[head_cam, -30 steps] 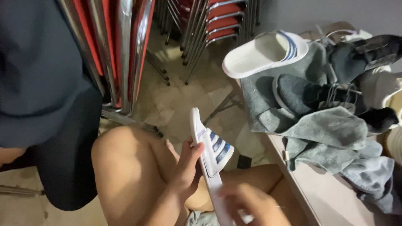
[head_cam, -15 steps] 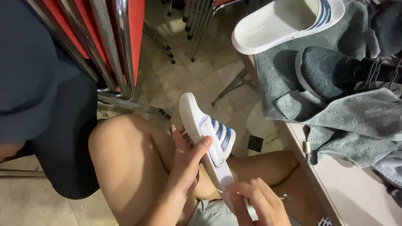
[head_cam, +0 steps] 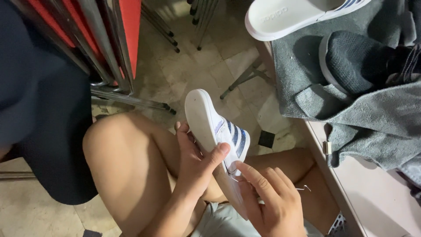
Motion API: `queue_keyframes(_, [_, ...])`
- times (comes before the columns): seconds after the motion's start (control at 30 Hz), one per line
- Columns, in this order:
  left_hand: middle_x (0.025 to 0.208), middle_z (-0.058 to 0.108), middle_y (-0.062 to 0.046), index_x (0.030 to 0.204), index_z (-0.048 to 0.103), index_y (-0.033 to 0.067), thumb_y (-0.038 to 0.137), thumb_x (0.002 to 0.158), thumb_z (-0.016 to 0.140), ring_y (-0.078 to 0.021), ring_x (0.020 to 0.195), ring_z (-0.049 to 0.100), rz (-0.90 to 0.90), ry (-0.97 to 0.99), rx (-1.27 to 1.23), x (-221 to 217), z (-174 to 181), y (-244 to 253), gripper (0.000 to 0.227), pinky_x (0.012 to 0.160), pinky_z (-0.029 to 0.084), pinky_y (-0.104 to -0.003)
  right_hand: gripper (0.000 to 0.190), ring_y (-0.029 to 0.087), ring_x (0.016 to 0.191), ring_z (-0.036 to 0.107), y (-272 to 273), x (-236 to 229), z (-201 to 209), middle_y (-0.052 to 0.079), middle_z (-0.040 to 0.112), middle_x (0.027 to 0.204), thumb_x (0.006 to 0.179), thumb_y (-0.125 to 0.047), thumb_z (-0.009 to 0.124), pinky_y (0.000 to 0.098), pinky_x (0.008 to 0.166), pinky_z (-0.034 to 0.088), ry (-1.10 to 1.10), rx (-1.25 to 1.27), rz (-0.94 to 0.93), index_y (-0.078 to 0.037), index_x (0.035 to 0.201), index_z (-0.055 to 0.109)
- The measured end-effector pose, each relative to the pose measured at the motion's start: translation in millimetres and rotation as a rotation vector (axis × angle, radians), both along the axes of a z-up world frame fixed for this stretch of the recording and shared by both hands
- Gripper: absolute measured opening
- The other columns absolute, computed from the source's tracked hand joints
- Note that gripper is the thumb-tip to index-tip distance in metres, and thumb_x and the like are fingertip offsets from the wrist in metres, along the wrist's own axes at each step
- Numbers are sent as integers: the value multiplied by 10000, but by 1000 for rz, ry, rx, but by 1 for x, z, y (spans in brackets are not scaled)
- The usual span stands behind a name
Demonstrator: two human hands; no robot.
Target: The person uses a hooked metal tool to repeatedly pick and scrape the seam along the strap of a white Adidas slide. They rotate the slide to access different sections of the seam and continue the scraping action throughout the clip.
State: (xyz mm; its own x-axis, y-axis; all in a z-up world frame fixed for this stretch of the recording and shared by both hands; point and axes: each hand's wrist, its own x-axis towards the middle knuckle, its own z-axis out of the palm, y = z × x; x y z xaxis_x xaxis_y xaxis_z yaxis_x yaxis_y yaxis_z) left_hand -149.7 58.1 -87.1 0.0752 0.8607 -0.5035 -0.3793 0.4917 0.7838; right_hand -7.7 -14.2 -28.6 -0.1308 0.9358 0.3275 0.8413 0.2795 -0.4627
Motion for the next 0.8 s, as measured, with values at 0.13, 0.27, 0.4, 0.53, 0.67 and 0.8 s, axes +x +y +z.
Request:
queue_keyframes(0.13, [1346,480,-93,1483,248,132,364,671,801,-152,1183,523,-39,46,88,1,-5,-3,1010,992,479,-286,153,193,566,438,3,2,7,28,523,698,952,-108,661,320,554,390,-18,-17,-35,-87,1093,718])
queue_keyframes(0.27, [1288,435,-94,1467,307,107,394,677,799,-165,1143,550,-60,53,137,0,0,-1,974,951,534,-296,117,210,601,499,6,3,9,57,626,778,965,-103,638,321,593,436,-57,12,6,-26,1040,687])
queue_keyframes(0.4, [1591,83,-110,1488,274,129,402,703,790,-155,1300,476,-63,79,166,2,-6,-5,979,1103,436,-313,38,207,566,452,-1,5,-6,32,634,775,970,-81,601,320,561,392,-50,-23,-22,-59,992,624])
queue_keyframes(0.53, [1411,379,-103,1462,269,120,414,684,799,-147,1192,526,-74,53,123,5,-7,-7,986,1033,465,-295,89,217,749,645,-10,6,-14,29,728,940,958,-108,545,326,700,498,67,-128,-127,-83,1006,615])
queue_keyframes(0.67, [1342,455,-89,1436,300,99,446,662,807,-143,1157,536,-72,62,150,6,-7,-7,988,1025,455,-279,129,192,864,715,-14,2,-16,36,743,1016,981,-128,538,300,760,548,132,-169,-218,-59,1053,620])
queue_keyframes(0.8, [1497,209,-105,1426,280,102,423,670,806,-128,1155,524,-42,95,183,9,-6,-9,975,1011,499,-301,161,184,750,701,-15,0,-17,16,752,954,975,-186,541,307,683,537,182,-259,-299,-77,1062,622])
